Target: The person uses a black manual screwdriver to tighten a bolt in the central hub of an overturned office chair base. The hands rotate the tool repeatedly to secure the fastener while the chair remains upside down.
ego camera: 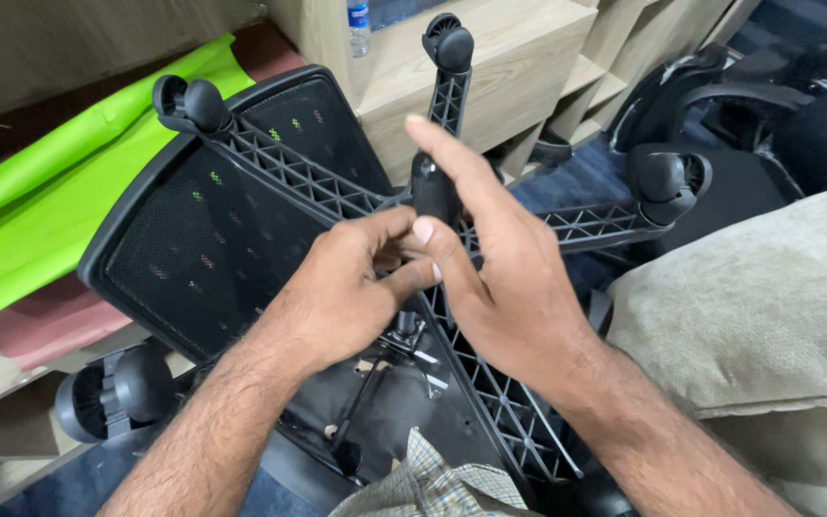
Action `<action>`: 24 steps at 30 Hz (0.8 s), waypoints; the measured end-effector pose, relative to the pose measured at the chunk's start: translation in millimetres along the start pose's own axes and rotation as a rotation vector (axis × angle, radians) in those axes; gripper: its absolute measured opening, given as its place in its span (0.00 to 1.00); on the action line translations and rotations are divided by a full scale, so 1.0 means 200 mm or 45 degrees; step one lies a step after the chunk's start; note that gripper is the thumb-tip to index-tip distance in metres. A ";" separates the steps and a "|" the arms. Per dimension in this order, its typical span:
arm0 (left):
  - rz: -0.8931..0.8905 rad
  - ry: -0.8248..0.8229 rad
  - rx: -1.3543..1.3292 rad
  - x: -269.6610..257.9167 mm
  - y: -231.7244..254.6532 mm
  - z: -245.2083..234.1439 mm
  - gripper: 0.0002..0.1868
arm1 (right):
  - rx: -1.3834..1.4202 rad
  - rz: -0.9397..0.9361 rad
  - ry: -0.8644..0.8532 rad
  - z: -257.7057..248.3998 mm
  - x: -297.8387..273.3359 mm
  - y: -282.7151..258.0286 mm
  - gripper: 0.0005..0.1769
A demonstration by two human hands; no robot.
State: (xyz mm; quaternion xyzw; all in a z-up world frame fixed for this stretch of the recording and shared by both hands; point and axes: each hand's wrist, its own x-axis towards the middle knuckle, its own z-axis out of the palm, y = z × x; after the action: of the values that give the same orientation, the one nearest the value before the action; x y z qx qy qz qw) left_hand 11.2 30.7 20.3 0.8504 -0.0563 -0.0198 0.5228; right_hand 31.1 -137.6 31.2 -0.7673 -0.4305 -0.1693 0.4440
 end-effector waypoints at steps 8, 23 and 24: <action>0.083 0.102 -0.014 0.02 0.03 -0.02 0.15 | 0.186 0.089 0.022 0.00 0.04 0.01 0.31; -0.217 0.225 0.156 0.00 0.00 0.07 0.13 | 0.027 0.114 -0.028 0.01 0.00 0.08 0.31; -0.258 0.265 0.196 0.00 0.00 0.09 0.12 | 0.010 0.109 -0.020 0.01 0.00 0.08 0.30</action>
State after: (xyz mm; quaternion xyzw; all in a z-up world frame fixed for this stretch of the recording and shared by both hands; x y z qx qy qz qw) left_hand 9.7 15.8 12.3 0.8867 0.0827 0.0201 0.4544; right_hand 44.3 -139.1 22.0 -0.7847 -0.4015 -0.1424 0.4504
